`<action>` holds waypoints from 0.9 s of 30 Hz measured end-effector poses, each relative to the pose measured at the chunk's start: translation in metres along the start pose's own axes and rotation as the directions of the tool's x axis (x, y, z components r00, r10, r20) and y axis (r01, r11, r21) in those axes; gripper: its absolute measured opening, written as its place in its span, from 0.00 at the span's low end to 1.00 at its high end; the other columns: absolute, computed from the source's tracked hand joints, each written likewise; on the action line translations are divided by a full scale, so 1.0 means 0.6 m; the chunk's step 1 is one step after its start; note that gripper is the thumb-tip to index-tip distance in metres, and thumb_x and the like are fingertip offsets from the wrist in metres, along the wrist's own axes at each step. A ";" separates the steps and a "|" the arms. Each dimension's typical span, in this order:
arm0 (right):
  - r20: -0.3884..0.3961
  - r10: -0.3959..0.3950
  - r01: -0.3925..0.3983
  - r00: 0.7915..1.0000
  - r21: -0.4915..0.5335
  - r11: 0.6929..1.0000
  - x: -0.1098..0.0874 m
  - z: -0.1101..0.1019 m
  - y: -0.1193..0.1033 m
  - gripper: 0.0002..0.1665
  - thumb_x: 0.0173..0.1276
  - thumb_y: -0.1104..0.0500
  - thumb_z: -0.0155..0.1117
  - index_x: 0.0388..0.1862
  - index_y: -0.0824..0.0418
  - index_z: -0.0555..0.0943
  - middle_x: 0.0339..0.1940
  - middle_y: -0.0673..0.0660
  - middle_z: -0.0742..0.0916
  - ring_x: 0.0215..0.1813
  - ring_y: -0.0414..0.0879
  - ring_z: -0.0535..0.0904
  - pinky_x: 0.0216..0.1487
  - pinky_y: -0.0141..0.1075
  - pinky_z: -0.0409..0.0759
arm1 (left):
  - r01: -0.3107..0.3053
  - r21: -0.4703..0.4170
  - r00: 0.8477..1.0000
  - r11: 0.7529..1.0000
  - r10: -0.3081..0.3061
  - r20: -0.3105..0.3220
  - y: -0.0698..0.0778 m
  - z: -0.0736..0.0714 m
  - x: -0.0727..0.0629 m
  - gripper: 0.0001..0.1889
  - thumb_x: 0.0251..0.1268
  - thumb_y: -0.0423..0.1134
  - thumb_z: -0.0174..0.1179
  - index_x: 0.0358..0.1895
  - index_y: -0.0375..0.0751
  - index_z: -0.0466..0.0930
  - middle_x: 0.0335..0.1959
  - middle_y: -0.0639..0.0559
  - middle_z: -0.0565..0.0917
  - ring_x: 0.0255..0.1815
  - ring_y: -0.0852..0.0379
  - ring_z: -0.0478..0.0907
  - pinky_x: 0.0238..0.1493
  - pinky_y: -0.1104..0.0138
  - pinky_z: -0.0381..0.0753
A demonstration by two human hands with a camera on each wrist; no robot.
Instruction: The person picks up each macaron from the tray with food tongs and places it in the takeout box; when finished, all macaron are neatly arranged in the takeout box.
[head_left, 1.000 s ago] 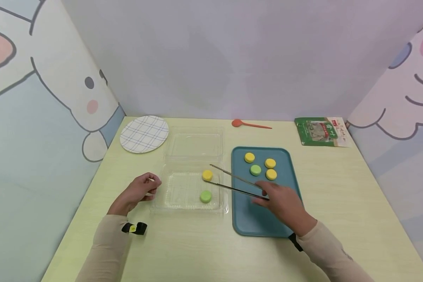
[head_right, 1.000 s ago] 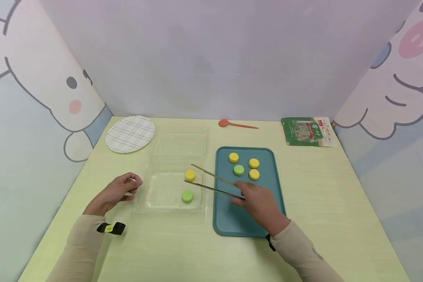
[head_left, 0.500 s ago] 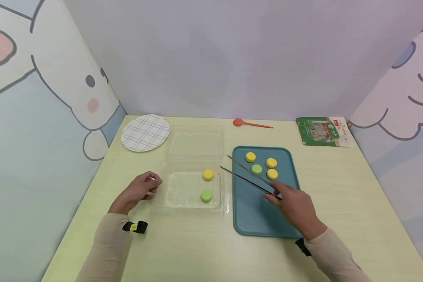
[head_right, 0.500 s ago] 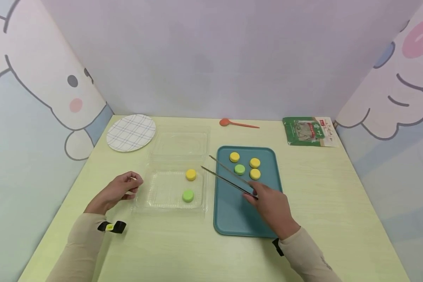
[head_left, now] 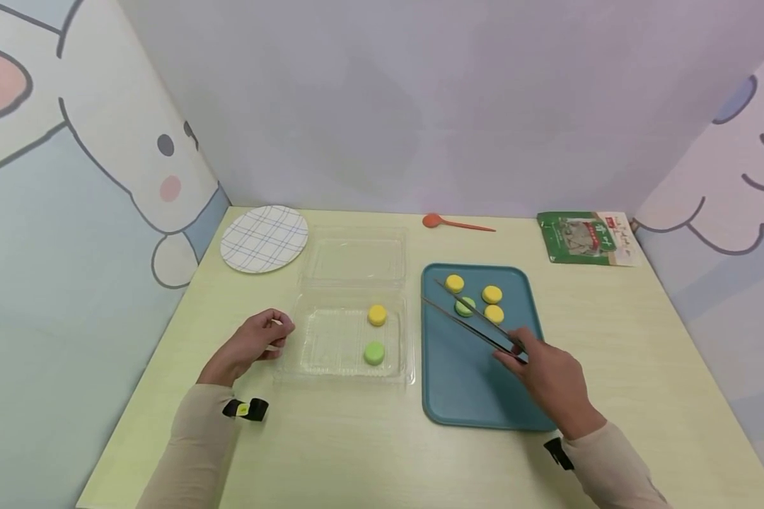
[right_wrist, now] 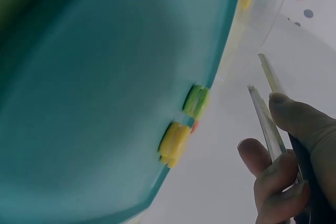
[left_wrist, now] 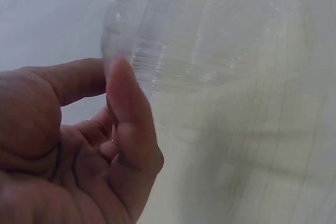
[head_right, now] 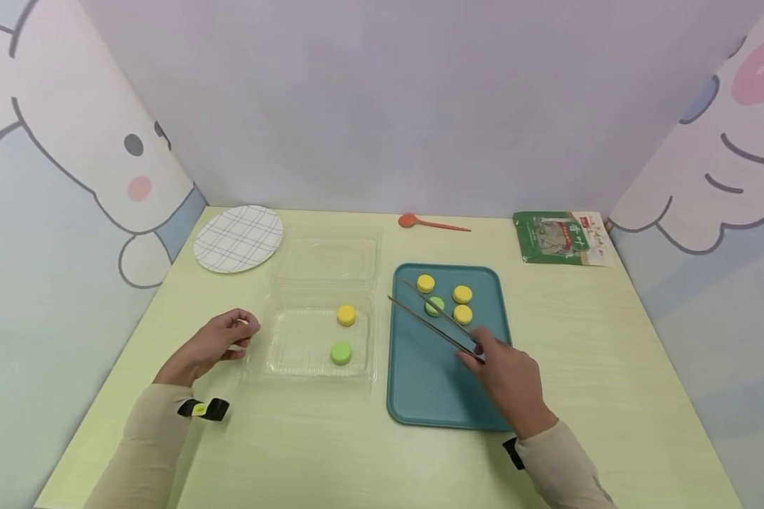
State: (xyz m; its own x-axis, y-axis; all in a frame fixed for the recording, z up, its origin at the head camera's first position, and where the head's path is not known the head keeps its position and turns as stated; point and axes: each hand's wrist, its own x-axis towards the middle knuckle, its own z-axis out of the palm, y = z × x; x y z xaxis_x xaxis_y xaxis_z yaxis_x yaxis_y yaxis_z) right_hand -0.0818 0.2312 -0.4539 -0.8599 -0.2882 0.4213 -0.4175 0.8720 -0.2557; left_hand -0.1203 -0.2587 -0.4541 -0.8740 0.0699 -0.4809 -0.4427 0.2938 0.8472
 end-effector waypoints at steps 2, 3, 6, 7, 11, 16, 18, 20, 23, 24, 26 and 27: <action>0.010 0.024 -0.024 1.000 -0.008 1.000 -0.005 -0.002 0.002 0.28 0.60 0.38 0.73 0.43 0.59 0.78 0.21 0.47 0.81 0.15 0.32 0.60 0.14 0.32 0.58 | -0.001 0.001 1.000 1.000 0.001 -0.003 0.000 -0.001 0.001 0.09 0.77 0.39 0.56 0.48 0.35 0.72 0.29 0.49 0.73 0.29 0.57 0.72 0.33 0.66 0.79; 0.016 0.036 -0.036 0.999 -0.012 0.999 -0.007 -0.002 0.003 0.27 0.56 0.44 0.79 0.43 0.59 0.78 0.21 0.47 0.81 0.15 0.32 0.60 0.14 0.32 0.58 | -0.004 0.005 1.000 1.000 0.004 0.000 -0.001 -0.001 0.002 0.10 0.77 0.39 0.56 0.48 0.35 0.72 0.29 0.49 0.73 0.30 0.57 0.72 0.33 0.66 0.79; 0.025 0.062 -0.061 0.998 -0.024 0.998 -0.013 -0.004 0.007 0.28 0.46 0.55 0.85 0.42 0.59 0.78 0.22 0.48 0.81 0.15 0.33 0.61 0.14 0.33 0.58 | -0.002 0.000 1.000 1.000 0.002 -0.005 -0.002 -0.003 0.003 0.10 0.77 0.40 0.56 0.48 0.36 0.72 0.29 0.49 0.73 0.29 0.56 0.72 0.33 0.66 0.79; 0.024 0.066 -0.065 0.998 -0.029 0.997 -0.015 -0.005 0.008 0.28 0.45 0.55 0.85 0.42 0.59 0.78 0.22 0.48 0.82 0.15 0.33 0.61 0.14 0.33 0.58 | -0.004 0.000 1.000 1.000 0.004 -0.002 -0.003 -0.003 0.003 0.10 0.78 0.40 0.56 0.49 0.36 0.72 0.29 0.49 0.73 0.29 0.56 0.72 0.33 0.66 0.79; 0.016 0.096 -0.096 0.995 -0.042 0.995 -0.022 -0.007 0.013 0.28 0.45 0.55 0.85 0.41 0.60 0.79 0.23 0.50 0.83 0.14 0.35 0.63 0.13 0.34 0.58 | -0.004 0.001 1.000 1.000 0.004 0.001 -0.005 -0.005 0.004 0.10 0.78 0.40 0.56 0.49 0.36 0.72 0.29 0.49 0.73 0.30 0.56 0.72 0.33 0.66 0.79; 0.014 0.134 -0.133 0.991 -0.050 0.990 -0.027 -0.011 0.016 0.28 0.46 0.55 0.85 0.41 0.61 0.79 0.22 0.51 0.83 0.14 0.37 0.63 0.13 0.36 0.59 | -0.005 -0.003 1.000 1.000 0.005 0.000 -0.003 -0.005 0.004 0.10 0.77 0.40 0.56 0.49 0.36 0.72 0.29 0.50 0.73 0.30 0.57 0.72 0.33 0.66 0.80; 0.011 0.133 -0.132 0.991 -0.055 0.990 -0.031 -0.012 0.018 0.28 0.46 0.55 0.85 0.42 0.61 0.79 0.22 0.52 0.83 0.14 0.37 0.64 0.13 0.36 0.59 | -0.008 -0.004 1.000 1.000 0.008 0.008 -0.003 -0.004 0.002 0.10 0.78 0.40 0.56 0.48 0.36 0.72 0.29 0.50 0.73 0.30 0.57 0.72 0.33 0.66 0.79; 0.002 0.131 -0.130 0.991 -0.060 0.990 -0.034 -0.012 0.019 0.29 0.45 0.56 0.85 0.42 0.62 0.79 0.22 0.53 0.83 0.13 0.37 0.65 0.12 0.36 0.59 | -0.009 -0.008 1.000 1.000 0.009 0.014 -0.002 -0.003 0.001 0.10 0.78 0.40 0.56 0.48 0.36 0.72 0.29 0.50 0.73 0.29 0.57 0.72 0.33 0.66 0.79; -0.006 0.135 -0.135 0.991 -0.063 0.989 -0.039 -0.012 0.020 0.29 0.45 0.56 0.85 0.43 0.62 0.79 0.23 0.53 0.84 0.13 0.37 0.65 0.12 0.36 0.59 | -0.011 -0.010 1.000 1.000 0.011 0.026 -0.003 -0.003 0.001 0.10 0.78 0.40 0.56 0.49 0.36 0.71 0.29 0.50 0.72 0.29 0.57 0.72 0.33 0.66 0.79; -0.007 0.139 -0.140 0.990 -0.062 0.988 -0.040 -0.012 0.020 0.29 0.45 0.56 0.85 0.42 0.62 0.79 0.23 0.53 0.84 0.13 0.37 0.65 0.12 0.36 0.59 | -0.015 -0.008 0.999 1.000 0.015 0.030 -0.003 -0.003 0.001 0.10 0.78 0.41 0.55 0.49 0.36 0.71 0.29 0.50 0.72 0.29 0.57 0.72 0.33 0.66 0.79; -0.003 0.152 -0.152 0.988 -0.061 0.986 -0.041 -0.012 0.021 0.28 0.46 0.56 0.85 0.42 0.62 0.79 0.22 0.53 0.83 0.13 0.38 0.64 0.12 0.36 0.59 | -0.007 -0.012 1.000 1.000 0.007 0.024 -0.003 -0.003 0.001 0.10 0.78 0.41 0.55 0.49 0.36 0.71 0.29 0.50 0.72 0.29 0.57 0.72 0.33 0.66 0.79; 0.000 0.157 -0.157 0.988 -0.061 0.986 -0.043 -0.012 0.021 0.28 0.47 0.55 0.85 0.42 0.62 0.79 0.22 0.53 0.83 0.13 0.38 0.64 0.12 0.36 0.59 | -0.005 -0.011 1.000 1.000 0.005 0.022 -0.004 -0.003 0.002 0.10 0.78 0.40 0.55 0.48 0.36 0.71 0.29 0.50 0.72 0.29 0.57 0.72 0.33 0.66 0.79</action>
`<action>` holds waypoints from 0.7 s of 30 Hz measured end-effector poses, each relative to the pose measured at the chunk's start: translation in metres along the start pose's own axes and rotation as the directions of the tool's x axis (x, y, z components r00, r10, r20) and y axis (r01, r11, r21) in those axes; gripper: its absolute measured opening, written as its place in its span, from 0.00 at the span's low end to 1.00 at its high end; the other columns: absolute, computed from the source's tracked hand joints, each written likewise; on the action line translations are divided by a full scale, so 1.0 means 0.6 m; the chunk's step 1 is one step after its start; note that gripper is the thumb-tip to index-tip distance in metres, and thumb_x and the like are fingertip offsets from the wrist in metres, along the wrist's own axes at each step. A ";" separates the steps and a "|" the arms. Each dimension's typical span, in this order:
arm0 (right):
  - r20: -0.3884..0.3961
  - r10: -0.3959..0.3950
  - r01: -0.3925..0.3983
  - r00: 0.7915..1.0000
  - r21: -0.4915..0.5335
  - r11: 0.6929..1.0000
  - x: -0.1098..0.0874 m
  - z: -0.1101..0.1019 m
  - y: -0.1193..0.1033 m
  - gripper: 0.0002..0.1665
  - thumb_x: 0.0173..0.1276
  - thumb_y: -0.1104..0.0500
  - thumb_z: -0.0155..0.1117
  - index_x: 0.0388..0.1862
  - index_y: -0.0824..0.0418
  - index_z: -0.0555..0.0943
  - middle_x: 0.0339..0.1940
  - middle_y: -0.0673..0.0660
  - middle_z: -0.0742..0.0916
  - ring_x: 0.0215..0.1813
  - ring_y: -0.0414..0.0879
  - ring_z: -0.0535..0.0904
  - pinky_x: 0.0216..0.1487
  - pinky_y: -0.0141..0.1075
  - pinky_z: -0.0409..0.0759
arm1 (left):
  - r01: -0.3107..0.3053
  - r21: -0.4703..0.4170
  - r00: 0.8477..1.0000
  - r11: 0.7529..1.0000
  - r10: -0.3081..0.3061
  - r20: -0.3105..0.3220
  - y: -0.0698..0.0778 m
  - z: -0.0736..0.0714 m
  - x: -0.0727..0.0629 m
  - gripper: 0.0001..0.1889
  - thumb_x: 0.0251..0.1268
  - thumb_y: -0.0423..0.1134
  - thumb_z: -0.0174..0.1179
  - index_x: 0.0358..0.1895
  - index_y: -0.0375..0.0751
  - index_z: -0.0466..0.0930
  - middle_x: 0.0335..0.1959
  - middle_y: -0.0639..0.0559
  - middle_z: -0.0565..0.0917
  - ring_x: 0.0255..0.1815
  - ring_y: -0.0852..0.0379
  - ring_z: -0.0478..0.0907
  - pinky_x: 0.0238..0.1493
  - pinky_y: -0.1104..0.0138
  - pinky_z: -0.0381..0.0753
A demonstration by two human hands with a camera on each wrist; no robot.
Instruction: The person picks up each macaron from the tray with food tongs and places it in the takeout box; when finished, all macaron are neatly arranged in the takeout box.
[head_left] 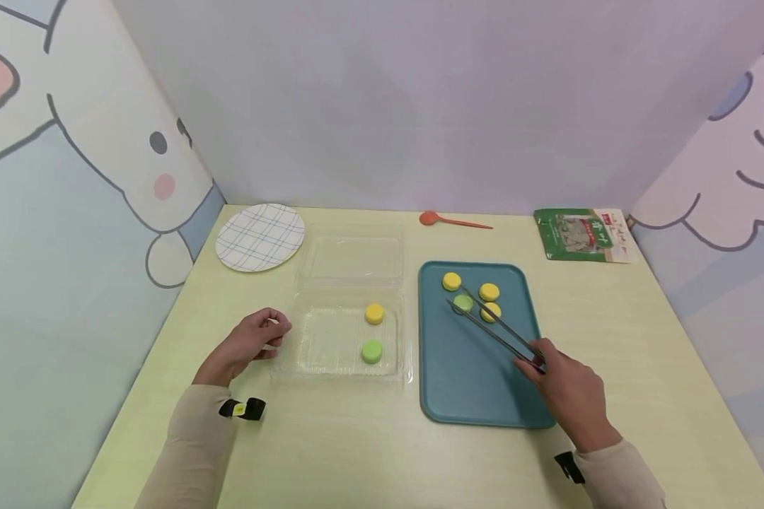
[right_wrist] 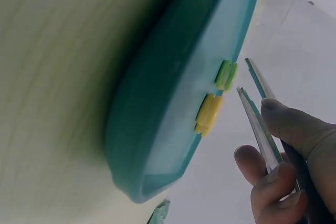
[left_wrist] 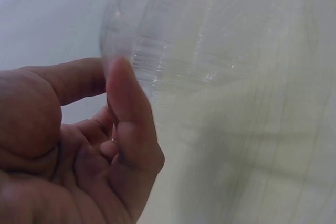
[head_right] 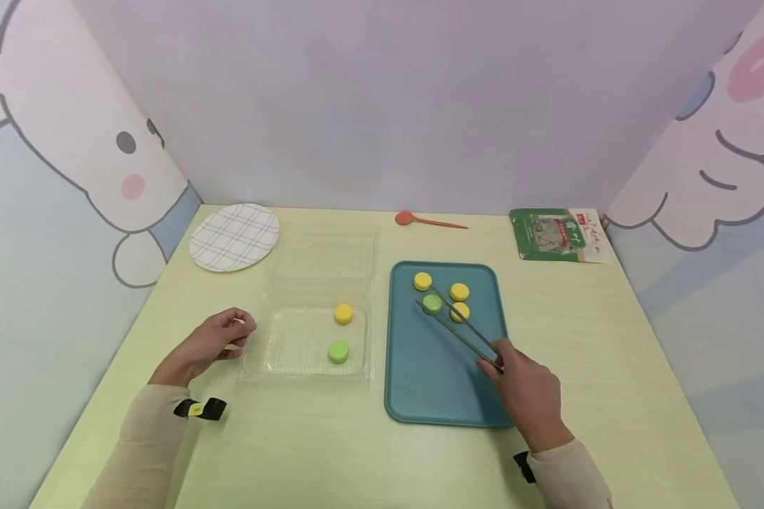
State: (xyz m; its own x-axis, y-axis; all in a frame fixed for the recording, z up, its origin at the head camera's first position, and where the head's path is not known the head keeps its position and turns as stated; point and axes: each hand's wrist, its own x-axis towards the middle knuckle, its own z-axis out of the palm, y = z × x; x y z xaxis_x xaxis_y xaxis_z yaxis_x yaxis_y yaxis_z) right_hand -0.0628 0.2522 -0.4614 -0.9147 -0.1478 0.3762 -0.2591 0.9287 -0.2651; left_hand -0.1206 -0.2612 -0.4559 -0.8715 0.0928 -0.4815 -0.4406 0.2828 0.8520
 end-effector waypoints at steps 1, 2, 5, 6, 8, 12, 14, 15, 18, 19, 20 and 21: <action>0.004 0.005 -0.005 1.000 0.000 1.000 -0.001 0.000 0.000 0.28 0.47 0.55 0.85 0.42 0.62 0.79 0.22 0.53 0.83 0.13 0.38 0.64 0.12 0.36 0.59 | 0.001 0.003 1.000 1.000 -0.001 -0.001 0.000 0.000 0.000 0.10 0.78 0.40 0.55 0.49 0.36 0.71 0.29 0.50 0.72 0.29 0.57 0.72 0.33 0.66 0.79; 0.007 0.009 -0.009 1.000 0.001 1.000 -0.001 0.000 0.000 0.27 0.47 0.55 0.85 0.42 0.62 0.79 0.22 0.53 0.83 0.14 0.38 0.64 0.12 0.37 0.59 | 0.001 0.006 1.000 1.000 -0.001 0.001 0.000 -0.001 0.000 0.10 0.78 0.40 0.55 0.49 0.36 0.71 0.29 0.50 0.72 0.29 0.57 0.72 0.33 0.66 0.79; 0.010 0.013 -0.013 1.000 0.000 1.000 -0.004 0.000 0.001 0.27 0.47 0.55 0.84 0.42 0.62 0.79 0.22 0.52 0.83 0.14 0.38 0.65 0.12 0.37 0.59 | 0.008 0.006 1.000 1.000 -0.008 -0.006 0.001 -0.002 0.000 0.09 0.78 0.40 0.55 0.48 0.36 0.71 0.29 0.50 0.73 0.29 0.57 0.72 0.33 0.66 0.79; 0.009 0.011 -0.011 1.000 0.000 1.000 -0.005 0.001 0.002 0.27 0.47 0.55 0.84 0.42 0.62 0.79 0.22 0.52 0.83 0.14 0.38 0.65 0.12 0.37 0.59 | 0.005 0.008 1.000 1.000 -0.005 -0.004 0.001 -0.003 -0.001 0.09 0.78 0.40 0.55 0.49 0.36 0.71 0.29 0.50 0.73 0.29 0.57 0.72 0.33 0.66 0.79; 0.007 0.005 -0.005 1.000 -0.002 1.000 -0.007 0.003 0.003 0.27 0.47 0.55 0.84 0.42 0.61 0.79 0.22 0.52 0.83 0.14 0.38 0.65 0.12 0.37 0.59 | 0.004 0.007 1.000 1.000 -0.004 -0.005 0.001 -0.003 -0.001 0.09 0.78 0.40 0.55 0.49 0.36 0.71 0.29 0.50 0.73 0.29 0.57 0.72 0.33 0.67 0.79; 0.004 0.002 -0.002 1.000 -0.010 1.000 -0.009 0.007 0.005 0.27 0.47 0.55 0.84 0.41 0.61 0.79 0.22 0.51 0.82 0.13 0.38 0.65 0.12 0.37 0.59 | 0.000 0.001 1.000 1.000 0.000 -0.003 0.002 -0.002 -0.001 0.10 0.78 0.40 0.55 0.49 0.36 0.71 0.29 0.50 0.73 0.29 0.57 0.72 0.33 0.67 0.79; 0.009 0.012 -0.012 1.000 -0.015 1.000 -0.009 0.008 0.004 0.26 0.48 0.55 0.84 0.41 0.61 0.79 0.21 0.51 0.82 0.13 0.38 0.64 0.12 0.37 0.59 | -0.004 -0.004 1.000 1.000 0.004 -0.001 0.003 0.000 -0.001 0.10 0.78 0.40 0.55 0.48 0.36 0.71 0.29 0.50 0.72 0.29 0.57 0.72 0.33 0.67 0.78; 0.014 0.017 -0.016 1.000 -0.016 1.000 -0.010 0.008 0.004 0.26 0.48 0.55 0.84 0.41 0.61 0.79 0.21 0.51 0.82 0.13 0.38 0.64 0.12 0.37 0.58 | -0.007 -0.006 1.000 1.000 0.007 -0.001 0.004 0.000 -0.002 0.10 0.78 0.40 0.55 0.49 0.36 0.71 0.29 0.50 0.72 0.29 0.57 0.72 0.33 0.67 0.78; 0.026 0.017 -0.016 1.000 -0.017 1.000 -0.011 0.008 0.003 0.25 0.48 0.55 0.84 0.40 0.61 0.79 0.20 0.50 0.81 0.13 0.38 0.63 0.12 0.37 0.59 | -0.005 -0.012 1.000 1.000 0.005 -0.002 0.007 0.003 -0.005 0.10 0.78 0.40 0.55 0.49 0.36 0.72 0.29 0.50 0.72 0.30 0.57 0.72 0.32 0.67 0.78; 0.027 0.011 -0.011 1.000 -0.016 1.000 -0.011 0.008 0.002 0.25 0.48 0.55 0.84 0.39 0.61 0.78 0.19 0.50 0.81 0.13 0.37 0.62 0.12 0.37 0.59 | -0.004 -0.013 1.000 1.000 0.004 -0.003 0.007 0.003 -0.005 0.09 0.78 0.40 0.55 0.49 0.37 0.72 0.30 0.51 0.72 0.30 0.57 0.72 0.32 0.66 0.78; 0.025 0.006 -0.005 1.000 -0.014 1.000 -0.012 0.008 0.002 0.25 0.48 0.55 0.84 0.39 0.61 0.78 0.19 0.50 0.80 0.13 0.37 0.62 0.12 0.37 0.58 | -0.003 -0.013 1.000 1.000 0.003 -0.004 0.007 0.004 -0.006 0.09 0.78 0.40 0.55 0.49 0.37 0.72 0.30 0.50 0.72 0.30 0.57 0.72 0.32 0.66 0.78; 0.022 0.000 0.001 1.000 -0.013 1.000 -0.012 0.007 0.002 0.25 0.48 0.55 0.84 0.39 0.61 0.78 0.19 0.50 0.80 0.13 0.37 0.61 0.12 0.37 0.58 | -0.002 -0.013 1.000 1.000 0.002 -0.005 0.007 0.004 -0.006 0.09 0.78 0.40 0.55 0.49 0.37 0.72 0.30 0.51 0.73 0.30 0.57 0.72 0.32 0.66 0.78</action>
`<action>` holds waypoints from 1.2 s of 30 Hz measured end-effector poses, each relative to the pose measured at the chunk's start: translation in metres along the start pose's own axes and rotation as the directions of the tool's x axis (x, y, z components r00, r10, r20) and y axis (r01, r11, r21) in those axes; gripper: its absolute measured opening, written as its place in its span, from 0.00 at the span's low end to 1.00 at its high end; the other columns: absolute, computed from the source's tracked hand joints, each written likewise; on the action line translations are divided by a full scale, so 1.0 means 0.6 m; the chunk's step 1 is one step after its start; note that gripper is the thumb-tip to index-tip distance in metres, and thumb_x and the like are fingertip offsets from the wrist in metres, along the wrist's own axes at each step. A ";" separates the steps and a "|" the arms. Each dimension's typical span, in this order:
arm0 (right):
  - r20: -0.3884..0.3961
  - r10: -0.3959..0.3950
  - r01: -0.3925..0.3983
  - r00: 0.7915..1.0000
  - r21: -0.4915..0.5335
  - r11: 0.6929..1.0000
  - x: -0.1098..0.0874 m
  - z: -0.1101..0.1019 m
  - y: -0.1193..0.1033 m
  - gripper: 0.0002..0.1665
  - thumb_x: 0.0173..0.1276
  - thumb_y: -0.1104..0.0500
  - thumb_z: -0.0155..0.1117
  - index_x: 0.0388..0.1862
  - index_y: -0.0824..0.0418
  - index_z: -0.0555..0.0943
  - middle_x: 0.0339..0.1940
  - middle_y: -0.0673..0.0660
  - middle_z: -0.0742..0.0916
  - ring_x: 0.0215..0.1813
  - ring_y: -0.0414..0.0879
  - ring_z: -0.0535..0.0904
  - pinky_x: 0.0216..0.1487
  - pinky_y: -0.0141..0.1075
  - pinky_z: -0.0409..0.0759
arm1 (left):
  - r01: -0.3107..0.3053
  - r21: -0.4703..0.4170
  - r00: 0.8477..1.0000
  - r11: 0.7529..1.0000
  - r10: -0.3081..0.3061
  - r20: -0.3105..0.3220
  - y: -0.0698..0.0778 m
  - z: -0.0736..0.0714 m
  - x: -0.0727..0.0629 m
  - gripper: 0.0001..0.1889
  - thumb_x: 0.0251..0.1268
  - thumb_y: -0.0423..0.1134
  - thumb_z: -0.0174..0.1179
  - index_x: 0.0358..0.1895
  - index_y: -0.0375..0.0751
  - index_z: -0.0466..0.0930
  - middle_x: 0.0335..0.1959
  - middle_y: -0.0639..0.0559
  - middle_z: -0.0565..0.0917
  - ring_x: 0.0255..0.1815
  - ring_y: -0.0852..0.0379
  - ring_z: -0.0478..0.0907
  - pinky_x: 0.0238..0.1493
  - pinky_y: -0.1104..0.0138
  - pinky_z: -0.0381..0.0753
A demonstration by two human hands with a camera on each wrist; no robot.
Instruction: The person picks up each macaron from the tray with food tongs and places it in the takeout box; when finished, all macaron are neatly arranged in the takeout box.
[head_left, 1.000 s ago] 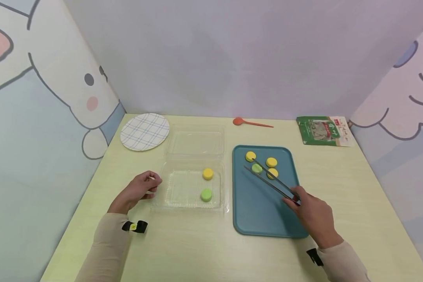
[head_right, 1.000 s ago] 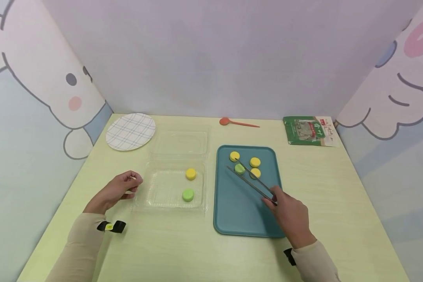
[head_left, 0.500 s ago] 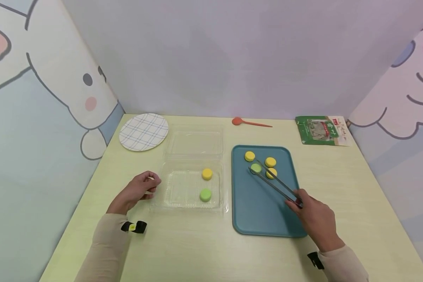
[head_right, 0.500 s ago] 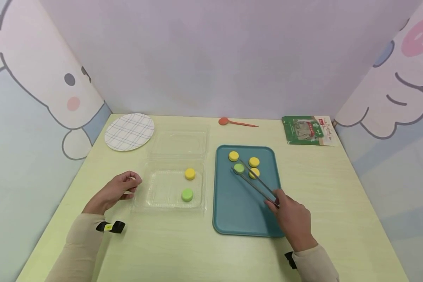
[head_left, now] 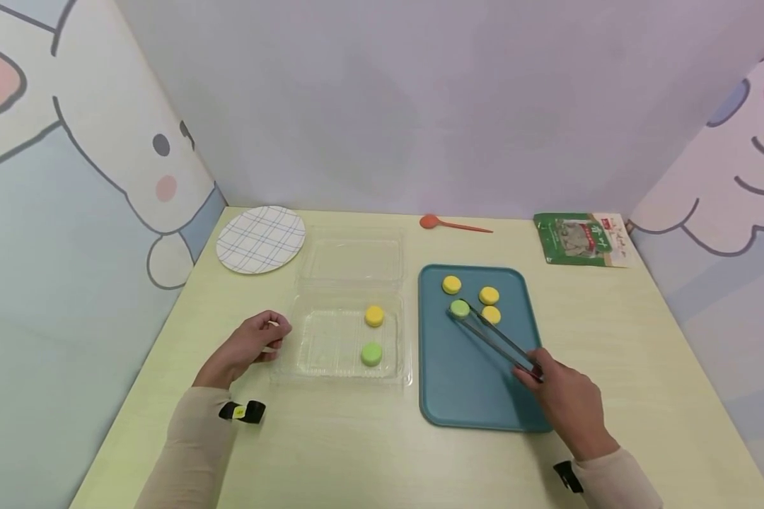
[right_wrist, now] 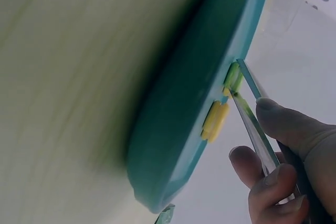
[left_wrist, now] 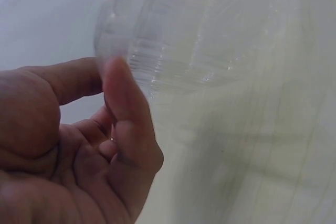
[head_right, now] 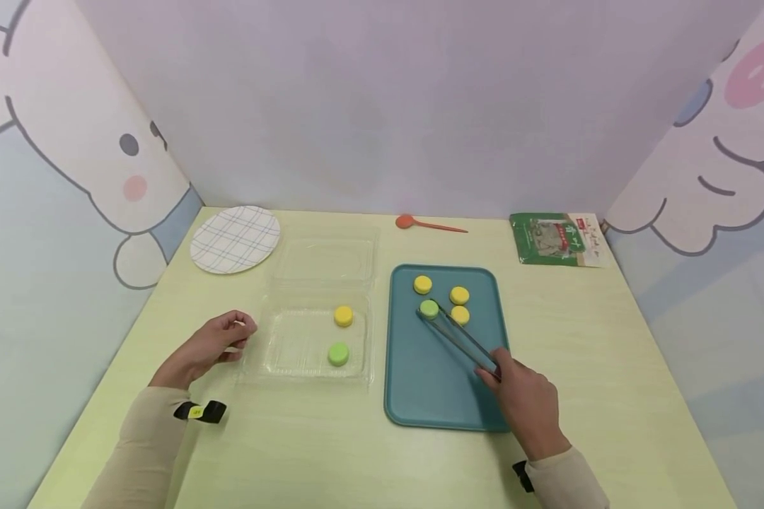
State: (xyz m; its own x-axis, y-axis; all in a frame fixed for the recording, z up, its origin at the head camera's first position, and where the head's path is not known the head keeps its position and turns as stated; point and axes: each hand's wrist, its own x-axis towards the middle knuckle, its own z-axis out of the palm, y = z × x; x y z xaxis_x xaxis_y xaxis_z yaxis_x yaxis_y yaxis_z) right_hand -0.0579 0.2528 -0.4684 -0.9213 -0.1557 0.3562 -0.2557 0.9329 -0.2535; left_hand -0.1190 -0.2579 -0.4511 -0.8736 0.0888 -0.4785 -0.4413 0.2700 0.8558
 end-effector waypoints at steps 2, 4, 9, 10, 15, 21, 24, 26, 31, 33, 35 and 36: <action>-0.009 -0.011 0.011 1.000 0.001 1.000 0.000 0.000 0.000 0.25 0.47 0.55 0.84 0.39 0.61 0.78 0.18 0.50 0.79 0.13 0.37 0.61 0.12 0.37 0.58 | -0.001 0.000 1.000 1.000 0.001 -0.002 -0.001 0.000 0.000 0.09 0.78 0.40 0.55 0.49 0.37 0.72 0.29 0.51 0.73 0.30 0.57 0.72 0.32 0.66 0.78; -0.014 -0.015 0.015 1.000 0.004 1.000 0.000 0.000 0.000 0.25 0.47 0.56 0.84 0.39 0.61 0.79 0.18 0.49 0.79 0.13 0.37 0.61 0.12 0.37 0.58 | -0.003 -0.001 1.000 1.000 0.003 -0.003 -0.003 0.000 0.001 0.09 0.78 0.40 0.56 0.48 0.37 0.72 0.29 0.51 0.73 0.30 0.57 0.72 0.32 0.66 0.78; -0.010 -0.020 0.020 1.000 0.008 1.000 0.000 -0.002 0.000 0.26 0.46 0.56 0.84 0.39 0.61 0.78 0.17 0.49 0.78 0.13 0.37 0.61 0.12 0.37 0.58 | -0.018 0.005 1.000 1.000 0.018 0.011 -0.006 -0.003 0.003 0.10 0.78 0.41 0.55 0.48 0.37 0.72 0.29 0.51 0.72 0.29 0.57 0.72 0.33 0.67 0.79; -0.010 -0.022 0.023 1.000 0.008 1.000 0.001 -0.002 0.000 0.26 0.46 0.56 0.84 0.39 0.61 0.78 0.17 0.48 0.77 0.13 0.37 0.61 0.12 0.37 0.58 | -0.020 0.004 1.000 1.000 0.020 0.012 -0.007 -0.004 0.003 0.10 0.78 0.42 0.55 0.48 0.37 0.71 0.29 0.51 0.72 0.29 0.58 0.72 0.33 0.67 0.79; -0.019 -0.045 0.045 0.999 0.000 0.999 0.002 -0.002 0.002 0.26 0.44 0.57 0.84 0.39 0.60 0.78 0.17 0.47 0.76 0.13 0.36 0.59 0.12 0.36 0.57 | -0.030 0.004 0.999 1.000 0.030 0.014 -0.008 -0.004 0.004 0.10 0.78 0.41 0.55 0.48 0.37 0.71 0.29 0.50 0.72 0.29 0.58 0.72 0.34 0.67 0.79; -0.025 -0.055 0.055 0.998 -0.008 0.998 0.004 -0.004 0.002 0.26 0.43 0.57 0.84 0.38 0.60 0.78 0.16 0.47 0.76 0.13 0.36 0.59 0.12 0.36 0.57 | -0.022 0.001 1.000 1.000 0.022 0.004 -0.013 -0.005 0.006 0.10 0.78 0.41 0.56 0.48 0.37 0.72 0.29 0.50 0.73 0.29 0.57 0.72 0.34 0.66 0.80; -0.031 -0.053 0.053 0.998 -0.003 0.999 0.006 -0.007 0.001 0.25 0.50 0.50 0.81 0.38 0.60 0.78 0.16 0.47 0.76 0.13 0.36 0.59 0.12 0.36 0.57 | -0.027 0.003 1.000 1.000 0.027 0.005 -0.013 -0.005 0.006 0.10 0.78 0.41 0.56 0.48 0.37 0.72 0.29 0.50 0.73 0.29 0.57 0.72 0.34 0.66 0.80; -0.045 -0.059 0.059 0.997 0.002 0.998 0.007 -0.007 0.002 0.28 0.60 0.37 0.70 0.39 0.60 0.78 0.17 0.48 0.76 0.13 0.36 0.59 0.12 0.36 0.57 | -0.028 0.002 1.000 1.000 0.028 0.005 -0.013 -0.005 0.006 0.10 0.78 0.41 0.56 0.48 0.37 0.72 0.29 0.50 0.73 0.29 0.57 0.72 0.34 0.66 0.80; -0.065 -0.072 0.073 0.995 0.012 0.997 0.011 -0.008 0.001 0.45 0.63 0.23 0.34 0.39 0.60 0.78 0.17 0.49 0.78 0.13 0.36 0.60 0.11 0.36 0.57 | -0.031 0.006 0.999 0.999 0.031 0.008 -0.012 -0.006 0.003 0.10 0.78 0.41 0.55 0.48 0.37 0.71 0.29 0.50 0.72 0.29 0.57 0.72 0.34 0.66 0.80; -0.059 -0.066 0.067 0.996 0.013 0.998 0.014 -0.011 0.000 0.44 0.63 0.23 0.37 0.39 0.60 0.78 0.17 0.49 0.78 0.13 0.36 0.60 0.11 0.36 0.57 | -0.030 0.005 1.000 1.000 0.030 0.007 -0.011 -0.005 0.003 0.10 0.78 0.41 0.55 0.48 0.37 0.71 0.29 0.50 0.72 0.29 0.57 0.72 0.34 0.66 0.80; -0.057 -0.060 0.061 0.997 0.017 0.998 0.018 -0.013 -0.001 0.42 0.62 0.24 0.41 0.38 0.60 0.78 0.17 0.48 0.77 0.13 0.36 0.60 0.12 0.36 0.56 | -0.026 0.004 1.000 1.000 0.026 0.006 -0.012 -0.005 0.004 0.10 0.78 0.41 0.55 0.48 0.37 0.71 0.29 0.50 0.72 0.29 0.57 0.72 0.35 0.66 0.80; -0.058 -0.058 0.059 0.997 0.018 0.998 0.019 -0.013 -0.002 0.42 0.62 0.24 0.42 0.39 0.60 0.79 0.17 0.49 0.78 0.13 0.36 0.60 0.12 0.36 0.56 | -0.031 0.006 0.999 1.000 0.031 0.012 -0.012 -0.004 0.004 0.10 0.78 0.41 0.55 0.48 0.37 0.71 0.29 0.50 0.72 0.29 0.57 0.72 0.35 0.66 0.80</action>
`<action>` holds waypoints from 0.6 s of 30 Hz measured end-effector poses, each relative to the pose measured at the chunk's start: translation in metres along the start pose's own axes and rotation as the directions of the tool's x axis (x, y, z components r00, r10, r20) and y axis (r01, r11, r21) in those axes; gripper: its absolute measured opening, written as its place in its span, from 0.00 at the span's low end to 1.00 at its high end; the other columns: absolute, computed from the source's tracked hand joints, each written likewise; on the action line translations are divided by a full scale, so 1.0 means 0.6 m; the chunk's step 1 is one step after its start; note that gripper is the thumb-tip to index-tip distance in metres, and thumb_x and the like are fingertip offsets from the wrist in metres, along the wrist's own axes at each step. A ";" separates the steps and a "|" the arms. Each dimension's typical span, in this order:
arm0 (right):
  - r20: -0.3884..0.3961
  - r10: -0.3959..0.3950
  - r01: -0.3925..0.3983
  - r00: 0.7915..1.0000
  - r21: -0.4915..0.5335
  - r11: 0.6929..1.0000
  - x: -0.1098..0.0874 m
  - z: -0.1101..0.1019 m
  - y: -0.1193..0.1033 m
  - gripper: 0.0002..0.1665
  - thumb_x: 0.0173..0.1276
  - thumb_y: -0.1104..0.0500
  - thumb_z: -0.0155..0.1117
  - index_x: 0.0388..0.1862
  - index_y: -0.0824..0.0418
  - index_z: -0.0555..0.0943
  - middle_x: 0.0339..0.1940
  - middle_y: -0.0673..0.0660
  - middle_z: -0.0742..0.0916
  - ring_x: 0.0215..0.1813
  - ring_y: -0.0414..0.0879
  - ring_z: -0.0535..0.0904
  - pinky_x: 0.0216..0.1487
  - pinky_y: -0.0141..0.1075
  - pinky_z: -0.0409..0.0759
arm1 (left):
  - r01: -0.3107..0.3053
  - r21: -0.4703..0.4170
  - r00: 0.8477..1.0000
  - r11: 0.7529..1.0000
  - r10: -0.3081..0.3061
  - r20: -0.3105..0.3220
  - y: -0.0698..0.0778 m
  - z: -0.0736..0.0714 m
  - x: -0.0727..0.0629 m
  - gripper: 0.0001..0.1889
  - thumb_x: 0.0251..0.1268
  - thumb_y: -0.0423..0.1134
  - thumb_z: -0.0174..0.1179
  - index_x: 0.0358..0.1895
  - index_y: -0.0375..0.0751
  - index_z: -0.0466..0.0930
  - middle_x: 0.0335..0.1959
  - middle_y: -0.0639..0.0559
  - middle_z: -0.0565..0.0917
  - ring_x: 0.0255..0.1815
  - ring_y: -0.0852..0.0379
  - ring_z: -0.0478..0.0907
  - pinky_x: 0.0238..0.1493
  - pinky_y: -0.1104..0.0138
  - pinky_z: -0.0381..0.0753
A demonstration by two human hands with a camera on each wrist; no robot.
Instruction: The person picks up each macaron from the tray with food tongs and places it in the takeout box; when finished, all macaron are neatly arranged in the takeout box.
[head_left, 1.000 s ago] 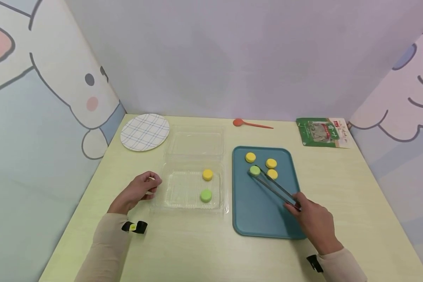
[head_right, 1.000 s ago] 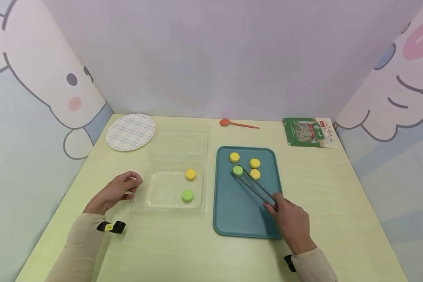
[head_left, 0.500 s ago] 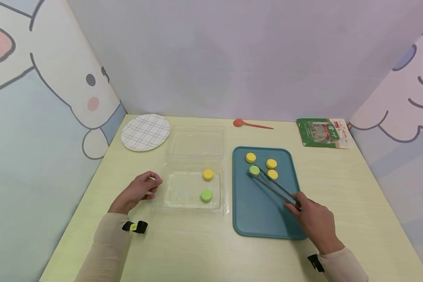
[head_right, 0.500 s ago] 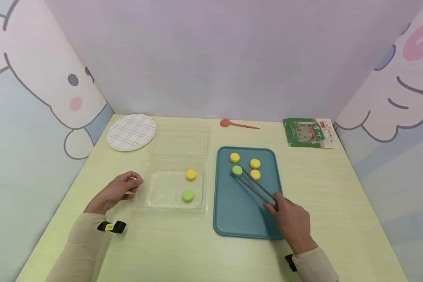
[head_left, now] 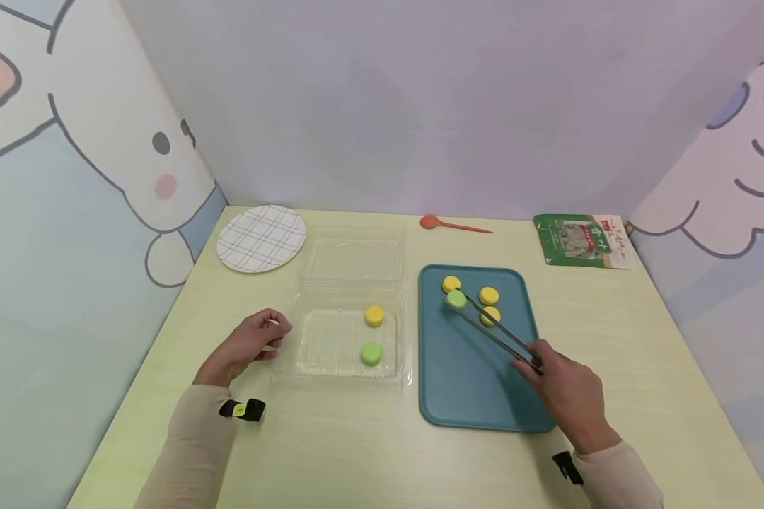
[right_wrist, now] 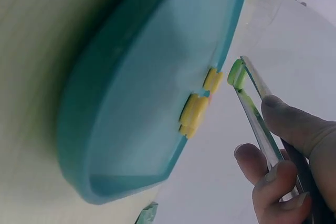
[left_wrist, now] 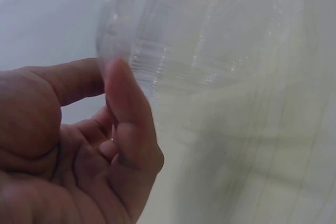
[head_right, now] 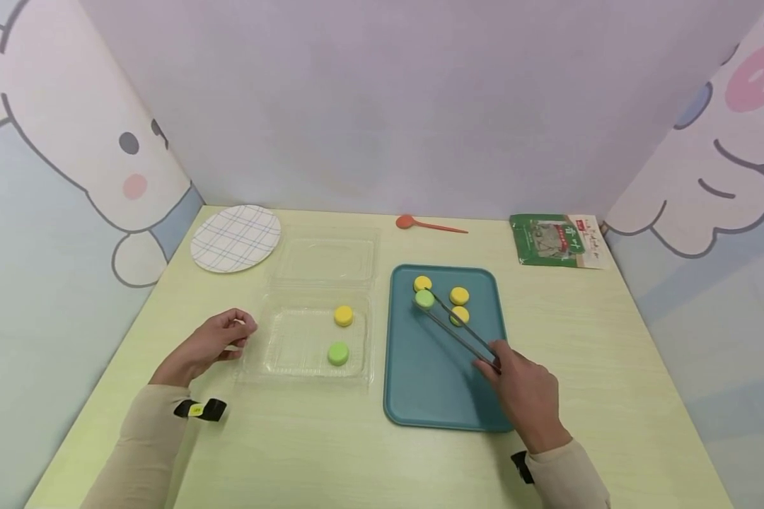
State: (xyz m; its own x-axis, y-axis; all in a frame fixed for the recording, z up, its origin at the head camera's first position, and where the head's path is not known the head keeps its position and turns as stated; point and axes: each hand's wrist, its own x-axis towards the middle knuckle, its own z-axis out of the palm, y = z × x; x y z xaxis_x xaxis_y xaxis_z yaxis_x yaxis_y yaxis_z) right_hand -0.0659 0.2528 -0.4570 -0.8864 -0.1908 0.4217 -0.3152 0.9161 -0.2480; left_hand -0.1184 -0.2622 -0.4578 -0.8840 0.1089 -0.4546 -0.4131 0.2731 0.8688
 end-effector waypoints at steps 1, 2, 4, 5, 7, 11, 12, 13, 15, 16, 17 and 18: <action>-0.001 0.000 0.000 1.000 0.002 1.000 0.001 0.000 -0.001 0.42 0.62 0.24 0.41 0.39 0.60 0.79 0.18 0.49 0.78 0.13 0.35 0.61 0.12 0.35 0.57 | 0.003 -0.003 1.000 1.000 -0.003 -0.001 0.000 0.000 0.000 0.10 0.78 0.41 0.55 0.48 0.37 0.71 0.29 0.50 0.72 0.29 0.57 0.72 0.35 0.66 0.80; -0.003 0.000 0.000 1.000 0.004 1.000 0.003 0.001 -0.002 0.43 0.62 0.23 0.41 0.39 0.60 0.79 0.18 0.49 0.79 0.13 0.35 0.61 0.12 0.35 0.57 | 0.005 -0.003 1.000 1.000 -0.005 -0.003 0.000 0.001 -0.001 0.10 0.78 0.41 0.55 0.48 0.37 0.71 0.29 0.50 0.72 0.29 0.57 0.72 0.35 0.66 0.80; -0.008 -0.004 0.004 1.000 0.009 1.000 0.005 0.002 -0.004 0.45 0.63 0.22 0.38 0.39 0.60 0.79 0.19 0.50 0.80 0.13 0.35 0.61 0.12 0.35 0.56 | 0.004 0.000 1.000 1.000 -0.004 -0.001 0.001 0.001 -0.002 0.10 0.78 0.41 0.55 0.48 0.37 0.71 0.29 0.50 0.72 0.29 0.57 0.72 0.35 0.65 0.80; -0.012 -0.006 0.006 1.000 0.011 1.000 0.007 0.004 -0.005 0.46 0.63 0.21 0.36 0.40 0.60 0.80 0.20 0.50 0.81 0.13 0.35 0.60 0.12 0.35 0.56 | 0.002 0.001 1.000 1.000 -0.002 0.000 0.001 0.000 -0.003 0.10 0.78 0.41 0.55 0.48 0.37 0.71 0.29 0.50 0.72 0.29 0.57 0.72 0.35 0.65 0.80; -0.015 -0.014 0.014 1.000 0.017 1.000 0.009 0.006 -0.008 0.47 0.64 0.21 0.34 0.40 0.60 0.80 0.20 0.50 0.81 0.13 0.34 0.59 0.12 0.34 0.56 | 0.005 0.000 1.000 1.000 -0.005 -0.004 0.002 0.000 -0.004 0.10 0.78 0.41 0.55 0.48 0.37 0.71 0.29 0.50 0.72 0.29 0.57 0.72 0.35 0.65 0.80; -0.014 -0.025 0.026 1.000 0.020 0.999 0.014 0.008 -0.015 0.48 0.64 0.20 0.34 0.39 0.60 0.80 0.20 0.49 0.81 0.13 0.34 0.58 0.12 0.34 0.56 | -0.002 -0.001 1.000 1.000 0.002 -0.002 0.003 0.000 -0.005 0.10 0.78 0.41 0.56 0.48 0.37 0.71 0.29 0.50 0.72 0.29 0.58 0.72 0.35 0.65 0.80; -0.013 -0.027 0.027 1.000 0.021 0.999 0.016 0.007 -0.017 0.47 0.64 0.20 0.34 0.39 0.60 0.80 0.21 0.49 0.81 0.13 0.34 0.59 0.12 0.34 0.56 | -0.003 -0.002 1.000 1.000 0.003 -0.002 0.004 0.000 -0.005 0.11 0.78 0.41 0.56 0.48 0.37 0.71 0.29 0.51 0.72 0.29 0.58 0.72 0.35 0.66 0.80; -0.011 -0.026 0.026 1.000 0.024 0.999 0.018 0.007 -0.019 0.47 0.64 0.21 0.35 0.40 0.59 0.80 0.21 0.49 0.81 0.13 0.34 0.59 0.13 0.34 0.57 | -0.003 -0.005 1.000 1.000 0.003 -0.004 0.004 0.001 -0.005 0.10 0.78 0.41 0.56 0.48 0.37 0.71 0.29 0.51 0.72 0.29 0.58 0.72 0.34 0.66 0.80; -0.010 -0.029 0.030 1.000 0.029 0.999 0.022 0.005 -0.024 0.45 0.63 0.22 0.36 0.41 0.59 0.81 0.22 0.49 0.82 0.14 0.34 0.61 0.13 0.34 0.58 | -0.004 -0.005 1.000 1.000 0.003 -0.003 0.005 0.002 -0.005 0.11 0.78 0.41 0.56 0.48 0.37 0.71 0.29 0.51 0.72 0.29 0.58 0.72 0.34 0.67 0.80; -0.009 -0.032 0.032 0.999 0.032 0.999 0.024 0.004 -0.026 0.44 0.63 0.23 0.37 0.41 0.59 0.81 0.22 0.49 0.82 0.14 0.35 0.62 0.13 0.34 0.58 | -0.004 -0.005 1.000 1.000 0.004 -0.001 0.005 0.002 -0.005 0.11 0.78 0.41 0.56 0.49 0.37 0.71 0.29 0.51 0.72 0.29 0.58 0.72 0.34 0.67 0.80; -0.009 -0.035 0.035 0.999 0.036 0.999 0.026 0.003 -0.029 0.43 0.63 0.24 0.39 0.41 0.59 0.81 0.22 0.49 0.82 0.14 0.35 0.62 0.13 0.34 0.59 | -0.003 -0.006 1.000 1.000 0.003 -0.003 0.006 0.003 -0.005 0.11 0.77 0.42 0.56 0.49 0.37 0.71 0.29 0.51 0.72 0.29 0.58 0.72 0.33 0.67 0.79; -0.009 -0.039 0.040 0.999 0.041 0.998 0.029 0.003 -0.032 0.42 0.62 0.25 0.40 0.41 0.59 0.81 0.22 0.49 0.83 0.14 0.34 0.63 0.13 0.34 0.59 | -0.003 -0.005 1.000 1.000 0.003 -0.001 0.006 0.003 -0.005 0.11 0.77 0.42 0.56 0.49 0.37 0.71 0.29 0.51 0.72 0.29 0.58 0.72 0.33 0.67 0.79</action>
State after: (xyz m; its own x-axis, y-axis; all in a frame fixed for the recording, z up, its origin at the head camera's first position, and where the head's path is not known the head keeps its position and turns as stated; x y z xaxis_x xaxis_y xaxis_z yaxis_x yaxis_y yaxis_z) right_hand -0.0756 0.2313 -0.4462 -0.8702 -0.2236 0.4391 -0.3637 0.8927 -0.2662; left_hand -0.1170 -0.2597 -0.4534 -0.8854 0.1092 -0.4519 -0.4115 0.2682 0.8710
